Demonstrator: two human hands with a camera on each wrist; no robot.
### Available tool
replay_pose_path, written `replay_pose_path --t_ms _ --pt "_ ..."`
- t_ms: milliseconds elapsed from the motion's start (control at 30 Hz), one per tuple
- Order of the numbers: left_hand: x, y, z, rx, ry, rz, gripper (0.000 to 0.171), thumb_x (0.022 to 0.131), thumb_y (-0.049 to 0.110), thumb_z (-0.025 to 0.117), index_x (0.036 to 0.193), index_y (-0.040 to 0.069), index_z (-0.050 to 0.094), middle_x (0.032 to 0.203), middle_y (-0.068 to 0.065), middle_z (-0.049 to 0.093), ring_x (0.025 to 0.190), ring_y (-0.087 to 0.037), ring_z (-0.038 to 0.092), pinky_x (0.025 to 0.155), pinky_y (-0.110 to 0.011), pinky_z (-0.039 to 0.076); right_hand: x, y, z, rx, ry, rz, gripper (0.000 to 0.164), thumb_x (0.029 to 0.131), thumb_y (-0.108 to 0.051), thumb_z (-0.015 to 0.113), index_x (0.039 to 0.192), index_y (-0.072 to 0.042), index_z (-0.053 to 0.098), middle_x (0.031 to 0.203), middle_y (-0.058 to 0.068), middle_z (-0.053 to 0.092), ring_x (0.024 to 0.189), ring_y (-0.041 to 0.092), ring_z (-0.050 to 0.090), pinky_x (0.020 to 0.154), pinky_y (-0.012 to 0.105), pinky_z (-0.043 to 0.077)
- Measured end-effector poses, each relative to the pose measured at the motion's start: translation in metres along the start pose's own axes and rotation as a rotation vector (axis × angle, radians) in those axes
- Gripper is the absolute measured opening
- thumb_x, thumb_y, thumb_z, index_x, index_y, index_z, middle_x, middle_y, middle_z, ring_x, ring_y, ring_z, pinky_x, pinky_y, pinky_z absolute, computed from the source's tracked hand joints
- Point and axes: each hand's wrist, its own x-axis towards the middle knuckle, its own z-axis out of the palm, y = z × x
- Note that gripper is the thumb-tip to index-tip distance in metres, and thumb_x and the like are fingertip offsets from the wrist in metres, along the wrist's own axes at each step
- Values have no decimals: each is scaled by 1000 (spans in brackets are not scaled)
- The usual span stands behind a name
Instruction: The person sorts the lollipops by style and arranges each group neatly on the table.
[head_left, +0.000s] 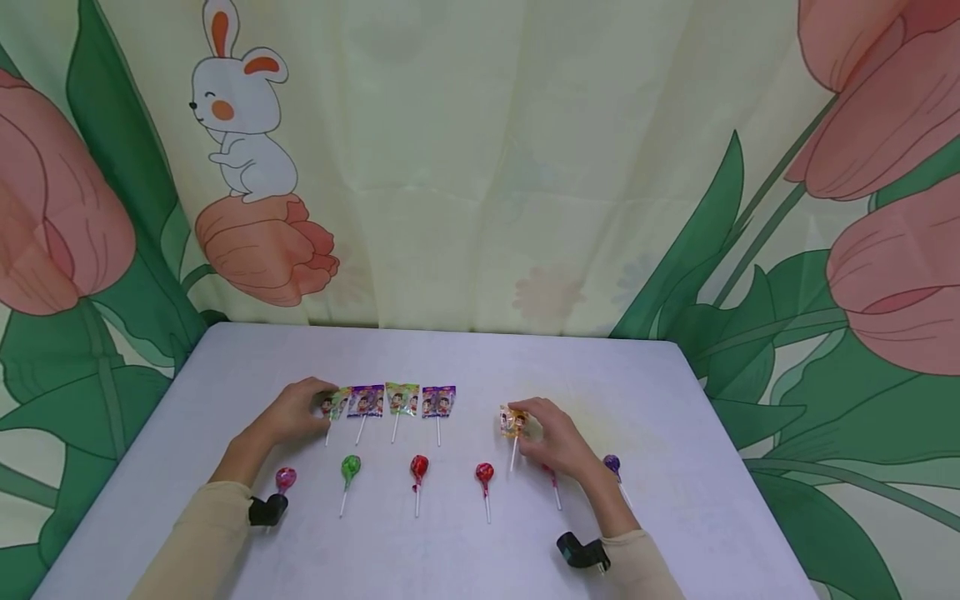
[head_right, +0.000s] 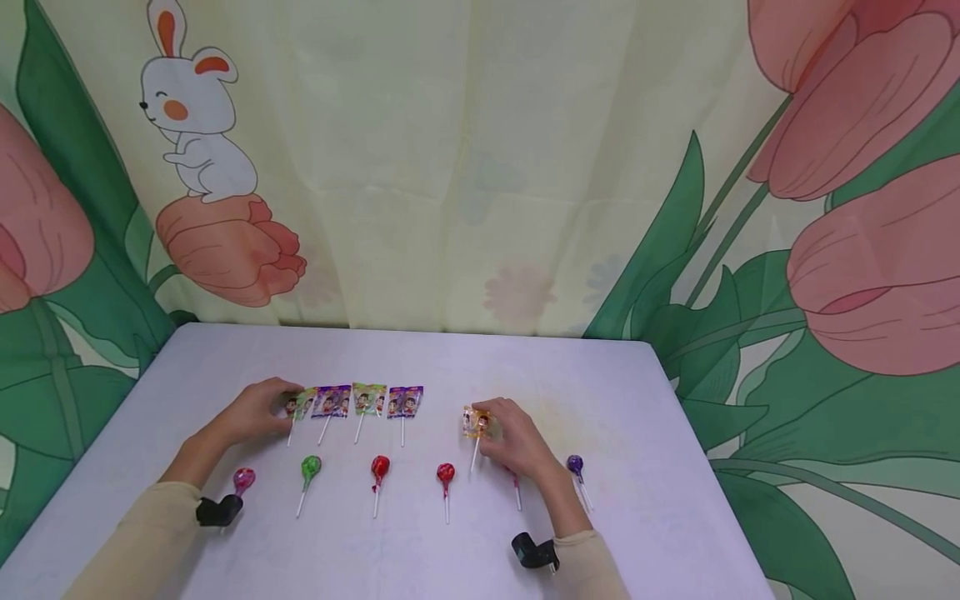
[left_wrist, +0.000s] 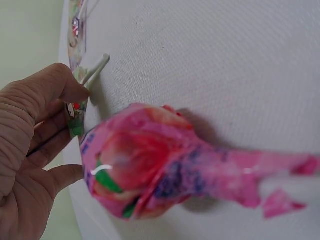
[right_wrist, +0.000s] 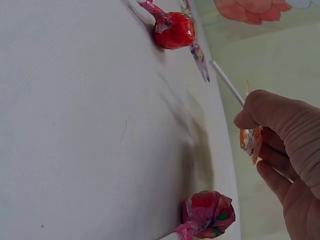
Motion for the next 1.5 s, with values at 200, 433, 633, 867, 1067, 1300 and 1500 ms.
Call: replay_pose_path --t_ms 200,433,633,867,1067,1300,1500 --pt "0 -1 1 1 1 -6 59 79 5 81 133 -9 59 131 -27 60 127 -48 52 108 -63 43 15 -5 8 -13 0 -4 54 84 -5 79 135 -12 64 131 6 65 126 28 58 107 50 50" --pt "-1 -1 0 -17 11 -4 60 79 4 80 133 -9 59 131 -27 60 126 -48 53 108 -63 43 32 -8 18 -8 -37 0 53 85 -6 78 136 -12 64 132 7 64 127 28 57 109 50 48" --pt "-1 1 -1 -18 3 -4 60 79 4 81 133 -9 59 131 -27 60 127 -48 52 109 -63 43 44 -10 25 0 -58 -13 53 85 -6 78 136 -9 63 131 9 64 124 29 57 109 52 47" --pt "-2 1 -1 -15 1 1 60 79 5 82 132 -9 59 129 -27 61 125 -47 53 108 -63 43 53 -9 31 16 -79 -9 55 83 -4 77 136 -5 63 130 12 64 121 29 58 108 52 46" --pt "-2 1 0 -18 15 7 59 79 5 81 132 -9 59 130 -27 61 127 -48 52 109 -63 42 59 -7 36 -19 -87 -31 55 82 -3 75 135 -3 63 129 13 65 120 29 58 109 50 46" --pt "-1 -1 3 -21 10 -4 59 80 5 80 134 -7 59 132 -26 60 129 -47 51 110 -62 41 66 -7 39 -41 -130 5 54 85 -4 74 137 -4 61 134 13 63 127 31 56 113 48 43" --pt "-1 -1 3 -24 8 -9 59 80 4 80 134 -8 59 132 -26 60 129 -48 51 110 -63 41 71 -8 38 -46 -160 0 52 87 -4 74 137 -3 61 137 14 62 130 33 55 114 50 43"
